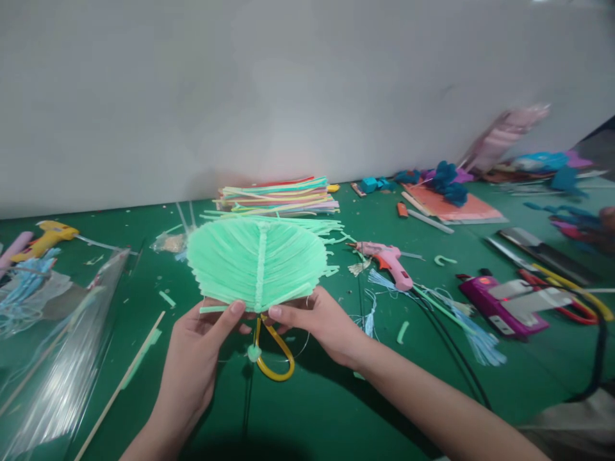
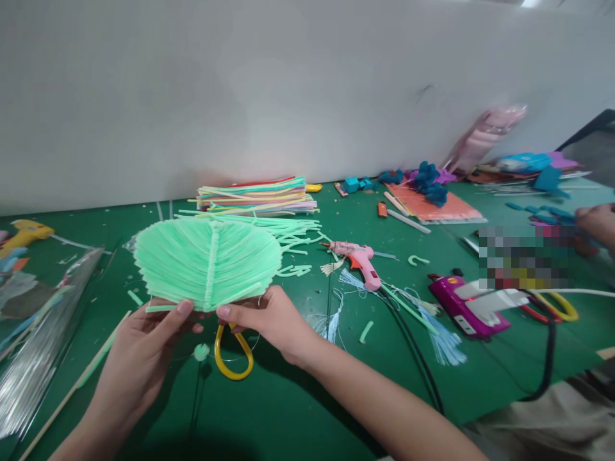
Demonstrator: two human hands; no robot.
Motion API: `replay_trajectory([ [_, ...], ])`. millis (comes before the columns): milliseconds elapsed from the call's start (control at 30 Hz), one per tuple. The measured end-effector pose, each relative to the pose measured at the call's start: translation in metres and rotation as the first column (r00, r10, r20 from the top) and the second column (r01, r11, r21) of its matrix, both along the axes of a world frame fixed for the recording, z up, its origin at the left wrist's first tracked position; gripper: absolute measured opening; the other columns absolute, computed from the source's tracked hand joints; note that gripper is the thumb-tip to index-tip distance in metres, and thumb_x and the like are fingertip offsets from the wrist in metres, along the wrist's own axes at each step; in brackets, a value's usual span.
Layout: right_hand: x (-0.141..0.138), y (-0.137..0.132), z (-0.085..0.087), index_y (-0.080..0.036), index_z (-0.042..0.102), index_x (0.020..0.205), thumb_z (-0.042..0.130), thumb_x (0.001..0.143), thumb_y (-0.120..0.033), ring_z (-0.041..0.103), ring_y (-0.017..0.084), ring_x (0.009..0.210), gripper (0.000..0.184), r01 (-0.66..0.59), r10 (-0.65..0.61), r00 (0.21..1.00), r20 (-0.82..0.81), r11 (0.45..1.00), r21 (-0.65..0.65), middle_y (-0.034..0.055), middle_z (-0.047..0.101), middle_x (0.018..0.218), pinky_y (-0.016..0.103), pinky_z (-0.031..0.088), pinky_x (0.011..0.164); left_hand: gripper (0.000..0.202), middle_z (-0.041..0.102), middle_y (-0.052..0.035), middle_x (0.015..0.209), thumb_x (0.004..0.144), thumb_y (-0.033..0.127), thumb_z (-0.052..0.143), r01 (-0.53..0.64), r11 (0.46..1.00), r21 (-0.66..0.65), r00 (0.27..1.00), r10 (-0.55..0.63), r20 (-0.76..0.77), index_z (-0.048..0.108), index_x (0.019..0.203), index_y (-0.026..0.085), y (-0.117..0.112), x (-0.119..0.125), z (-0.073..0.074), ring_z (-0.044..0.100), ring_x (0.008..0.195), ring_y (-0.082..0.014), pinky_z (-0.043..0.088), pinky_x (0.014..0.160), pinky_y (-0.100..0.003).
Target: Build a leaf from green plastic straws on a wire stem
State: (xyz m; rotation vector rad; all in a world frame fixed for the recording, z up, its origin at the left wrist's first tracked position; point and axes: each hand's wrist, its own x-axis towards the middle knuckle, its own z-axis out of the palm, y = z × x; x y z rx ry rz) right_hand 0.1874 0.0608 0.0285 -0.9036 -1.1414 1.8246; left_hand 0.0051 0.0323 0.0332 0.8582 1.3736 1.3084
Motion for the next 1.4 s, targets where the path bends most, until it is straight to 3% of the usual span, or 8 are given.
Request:
replay_trajectory([
  [267,-0.001,-0.0031,0.006,-0.023,0.072,0.107,0.085,0.067,-0.025,0.068,0.017,0.093,0.042,0.01,-0.004,0.99,-0.139,0.999,0.046,0.0014,0.075,0.096,0.03,0.055,0.084,0.025,0.07,0.0019,0.065,0.071,0.041,0.08,0.012,1.0,0.018,0.996,-0.01,-0.093,0.068,0.071,0.019,-0.0031,0.0033,0.0007,0.063,0.065,-0.0128,0.049,0.069,-0.021],
  [500,-0.0031,-0.0025,0.0053,-0.023,0.07,0.108,0.084,0.067,-0.021,0.067,0.019,0.106,0.043,0.037,-0.02,0.975,-0.22,0.996,0.075,0.0015,0.074,0.106,0.034,0.052,0.097,0.029,0.068,0.0022,0.058,0.069,0.044,0.081,0.042,0.999,-0.032,0.998,-0.043,-0.037,0.067,0.067,0.019,-0.0034,0.0047,0.0055,0.061,0.06,-0.0115,0.046,0.062,-0.019],
  [667,-0.0023,-0.0018,0.0032,-0.021,0.072,0.1,0.083,0.069,-0.022,0.068,0.02,0.102,0.033,0.029,-0.014,0.981,-0.192,0.997,0.071,0.0012,0.075,0.1,0.035,0.053,0.095,0.028,0.069,0.0031,0.063,0.066,0.041,0.084,0.05,0.998,-0.045,0.997,-0.047,0.064,0.067,0.068,0.018,-0.0011,0.0049,0.0038,0.061,0.059,-0.0103,0.048,0.063,-0.019],
  [767,-0.0022,-0.0014,0.0034,-0.021,0.071,0.105,0.082,0.069,-0.02,0.068,0.02,0.103,0.037,0.014,-0.001,0.986,-0.164,0.997,0.08,0.0013,0.075,0.101,0.035,0.053,0.095,0.026,0.07,0.0023,0.064,0.068,0.039,0.083,0.042,0.999,-0.031,0.997,-0.039,0.069,0.068,0.069,0.018,-0.0002,0.0042,0.002,0.062,0.061,-0.0105,0.048,0.065,-0.019],
  [967,-0.003,-0.001,0.0081,-0.022,0.067,0.107,0.086,0.062,-0.017,0.068,0.02,0.106,0.05,0.069,-0.053,0.986,-0.158,0.993,0.096,0.0013,0.074,0.108,0.033,0.055,0.093,0.028,0.07,0.0016,0.061,0.066,0.039,0.084,0.07,0.996,-0.057,0.997,-0.069,0.021,0.066,0.069,0.017,0.0001,0.0038,0.0023,0.063,0.062,-0.0121,0.048,0.064,-0.021],
  [1133,-0.0052,-0.0007,0.0079,-0.02,0.068,0.103,0.087,0.061,-0.025,0.069,0.023,0.103,0.046,0.07,-0.061,0.987,-0.15,0.996,0.059,0.003,0.075,0.102,0.037,0.055,0.092,0.033,0.072,-0.0011,0.064,0.063,0.041,0.086,0.091,0.986,-0.141,0.996,-0.093,-0.008,0.067,0.076,0.017,-0.0005,0.0012,0.0025,0.064,0.063,-0.0138,0.048,0.061,-0.021],
  [1300,-0.005,-0.0007,0.0041,-0.021,0.071,0.095,0.087,0.062,-0.032,0.069,0.021,0.092,0.039,0.092,-0.086,0.992,-0.089,0.994,0.058,0.0017,0.075,0.09,0.037,0.056,0.086,0.034,0.073,-0.0011,0.07,0.06,0.037,0.088,0.127,0.988,-0.093,0.989,-0.133,-0.065,0.068,0.077,0.016,-0.0008,0.0019,0.0043,0.066,0.065,-0.0143,0.05,0.065,-0.023],
  [1400,-0.0033,-0.001,0.002,-0.02,0.073,0.092,0.086,0.063,-0.033,0.068,0.018,0.084,0.035,0.068,-0.065,0.996,-0.055,0.996,0.058,0.0011,0.073,0.084,0.032,0.055,0.08,0.031,0.07,0.0004,0.063,0.06,0.036,0.088,0.091,0.994,-0.054,0.991,-0.095,-0.094,0.066,0.07,0.017,-0.0004,0.004,0.0036,0.065,0.065,-0.0149,0.05,0.064,-0.023],
])
